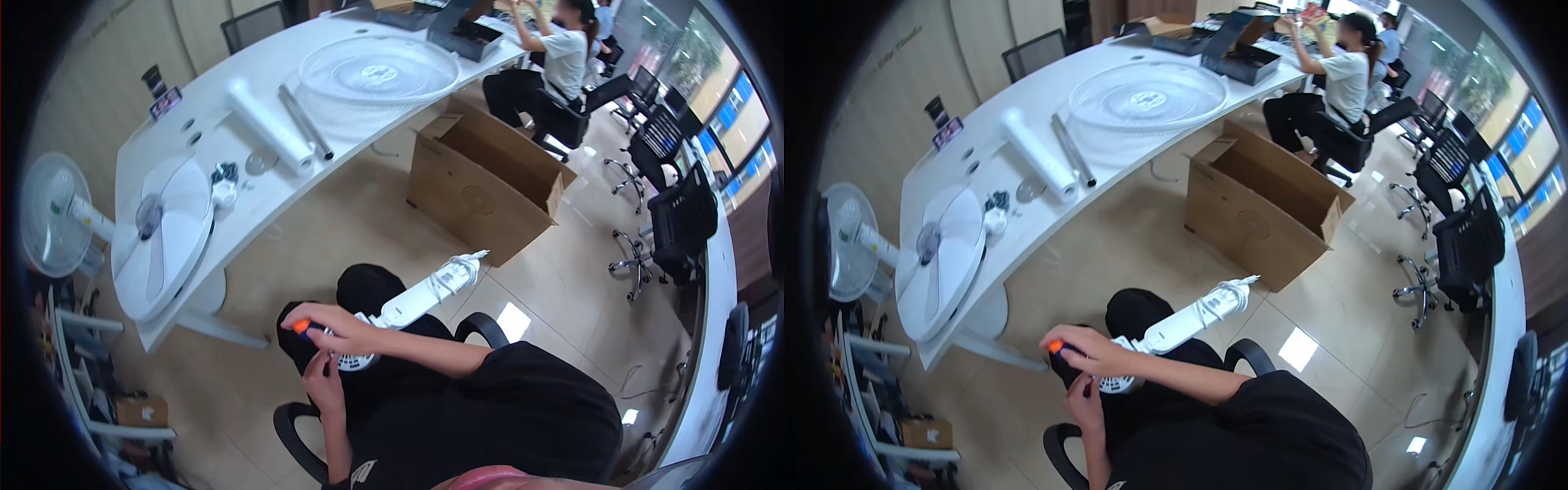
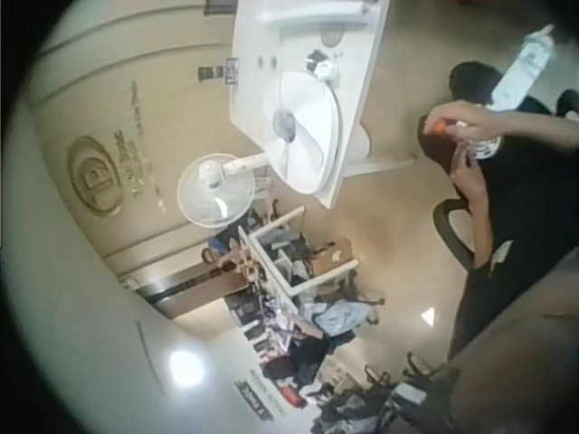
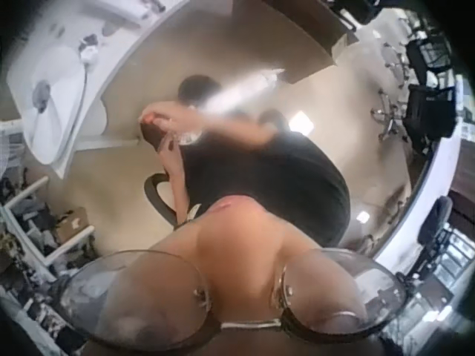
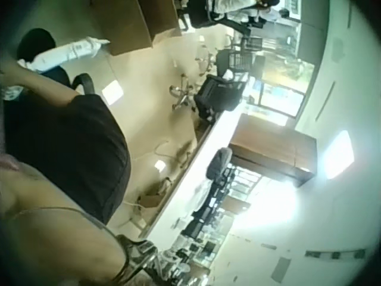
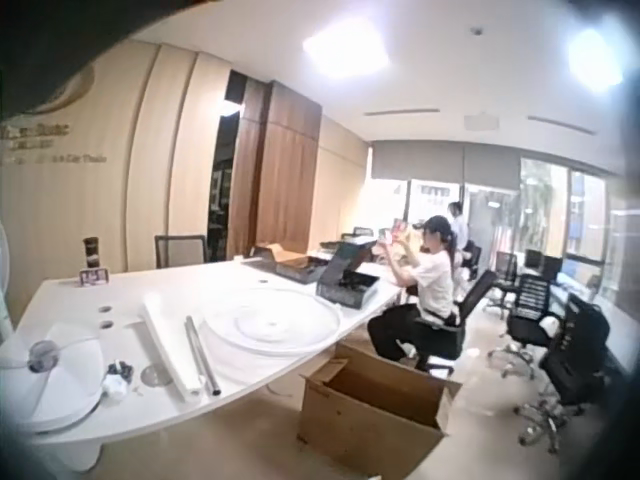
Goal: The person disassembles a fan by removing the front grille, fan blade, and rear grille, then unscrews the motor housing using a screwdriver.
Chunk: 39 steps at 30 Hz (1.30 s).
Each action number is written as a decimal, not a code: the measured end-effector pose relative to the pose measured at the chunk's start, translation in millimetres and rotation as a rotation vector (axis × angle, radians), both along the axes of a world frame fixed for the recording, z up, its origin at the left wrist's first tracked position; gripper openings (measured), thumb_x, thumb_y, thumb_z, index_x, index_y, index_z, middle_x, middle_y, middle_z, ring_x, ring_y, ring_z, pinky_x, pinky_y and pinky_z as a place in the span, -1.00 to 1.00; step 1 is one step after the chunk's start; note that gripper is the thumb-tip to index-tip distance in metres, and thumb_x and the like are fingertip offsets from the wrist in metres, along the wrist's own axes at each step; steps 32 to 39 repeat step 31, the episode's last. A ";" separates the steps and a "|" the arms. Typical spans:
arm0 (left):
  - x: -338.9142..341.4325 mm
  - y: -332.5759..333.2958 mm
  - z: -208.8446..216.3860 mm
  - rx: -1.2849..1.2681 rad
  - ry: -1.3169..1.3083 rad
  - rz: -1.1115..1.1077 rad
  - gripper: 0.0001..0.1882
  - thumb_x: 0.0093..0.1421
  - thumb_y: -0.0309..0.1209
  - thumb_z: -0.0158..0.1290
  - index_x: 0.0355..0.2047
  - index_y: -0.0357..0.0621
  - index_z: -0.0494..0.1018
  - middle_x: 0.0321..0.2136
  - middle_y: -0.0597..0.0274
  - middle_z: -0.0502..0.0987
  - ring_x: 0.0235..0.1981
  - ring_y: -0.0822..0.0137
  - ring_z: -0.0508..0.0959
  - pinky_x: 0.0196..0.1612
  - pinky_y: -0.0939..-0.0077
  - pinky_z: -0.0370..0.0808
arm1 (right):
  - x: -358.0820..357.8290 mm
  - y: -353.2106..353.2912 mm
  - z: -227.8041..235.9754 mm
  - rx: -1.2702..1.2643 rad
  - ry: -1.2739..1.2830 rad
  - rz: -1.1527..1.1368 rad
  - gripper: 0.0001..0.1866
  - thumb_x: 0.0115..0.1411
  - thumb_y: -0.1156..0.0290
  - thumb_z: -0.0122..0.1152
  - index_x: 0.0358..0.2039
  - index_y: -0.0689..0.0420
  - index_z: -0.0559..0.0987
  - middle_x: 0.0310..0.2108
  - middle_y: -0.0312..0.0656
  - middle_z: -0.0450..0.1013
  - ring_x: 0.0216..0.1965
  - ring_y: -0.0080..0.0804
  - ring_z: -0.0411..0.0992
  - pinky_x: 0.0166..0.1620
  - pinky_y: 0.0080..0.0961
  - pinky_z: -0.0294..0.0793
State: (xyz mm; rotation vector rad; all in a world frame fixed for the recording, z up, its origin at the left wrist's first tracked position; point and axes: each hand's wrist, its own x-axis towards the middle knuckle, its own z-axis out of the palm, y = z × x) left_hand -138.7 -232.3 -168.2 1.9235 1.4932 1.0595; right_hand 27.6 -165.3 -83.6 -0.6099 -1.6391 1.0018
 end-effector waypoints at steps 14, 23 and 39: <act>7.0 7.8 15.5 0.079 0.172 -0.088 -0.82 0.05 -0.56 0.29 -0.29 -0.30 0.61 -0.36 0.04 0.56 -0.21 0.04 0.54 -0.07 0.19 0.47 | 2.5 -6.1 1.0 0.092 -0.033 -0.068 -0.63 0.37 0.33 0.12 0.13 0.17 0.45 0.08 -0.05 0.42 0.06 -0.10 0.44 0.12 -0.28 0.42; 1.3 9.0 7.7 0.094 0.176 -0.097 -0.80 -0.03 -0.53 0.35 -0.36 -0.31 0.63 -0.41 0.10 0.50 -0.28 0.08 0.48 -0.11 0.22 0.43 | 4.0 -10.1 7.2 0.027 0.011 -0.081 -0.68 0.29 0.35 0.26 0.04 0.11 0.53 0.02 -0.09 0.39 0.00 -0.14 0.44 0.08 -0.31 0.43; 4.3 12.5 11.4 0.053 0.157 -0.127 -0.80 0.06 -0.48 0.33 -0.28 -0.26 0.66 -0.39 0.12 0.48 -0.24 0.10 0.48 -0.11 0.21 0.44 | 14.4 -6.6 1.5 0.050 -0.124 -0.115 -0.54 0.29 0.28 0.29 0.17 0.04 0.47 0.18 -0.04 0.31 0.12 -0.11 0.40 0.13 -0.37 0.42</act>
